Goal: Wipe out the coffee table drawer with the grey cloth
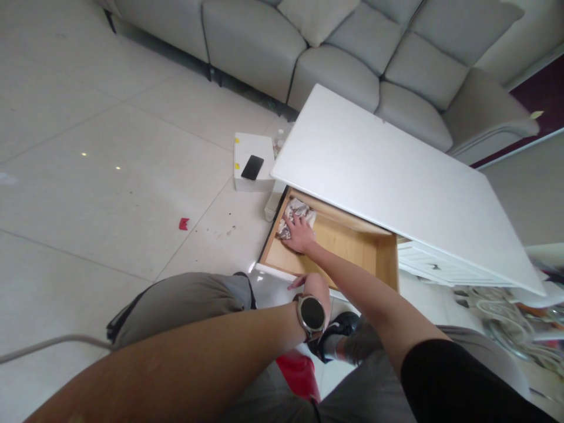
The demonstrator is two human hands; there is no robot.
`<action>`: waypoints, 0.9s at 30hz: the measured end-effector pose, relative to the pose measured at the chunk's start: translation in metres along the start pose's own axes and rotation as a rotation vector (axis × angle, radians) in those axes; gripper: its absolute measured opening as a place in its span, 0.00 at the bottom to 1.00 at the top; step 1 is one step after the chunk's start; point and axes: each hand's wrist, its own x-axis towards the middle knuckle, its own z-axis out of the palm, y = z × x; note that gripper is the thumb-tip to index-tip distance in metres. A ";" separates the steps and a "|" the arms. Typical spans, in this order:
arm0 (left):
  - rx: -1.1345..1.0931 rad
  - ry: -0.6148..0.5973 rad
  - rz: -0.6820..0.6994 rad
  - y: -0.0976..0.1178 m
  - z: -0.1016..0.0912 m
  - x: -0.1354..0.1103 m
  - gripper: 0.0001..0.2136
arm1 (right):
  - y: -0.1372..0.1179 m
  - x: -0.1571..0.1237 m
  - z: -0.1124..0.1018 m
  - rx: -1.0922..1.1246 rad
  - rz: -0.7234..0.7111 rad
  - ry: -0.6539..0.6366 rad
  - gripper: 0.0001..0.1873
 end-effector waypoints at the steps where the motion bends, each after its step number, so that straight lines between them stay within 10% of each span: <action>1: 0.008 0.004 -0.012 0.001 0.001 0.001 0.12 | -0.001 -0.002 0.000 0.000 -0.006 -0.002 0.52; 15: 0.020 -0.086 0.011 -0.002 -0.008 0.003 0.12 | -0.020 -0.043 0.005 -0.010 -0.420 -0.136 0.29; 27: -0.017 -0.094 0.025 -0.002 0.005 0.009 0.14 | 0.066 -0.077 0.002 -0.004 -0.236 -0.228 0.34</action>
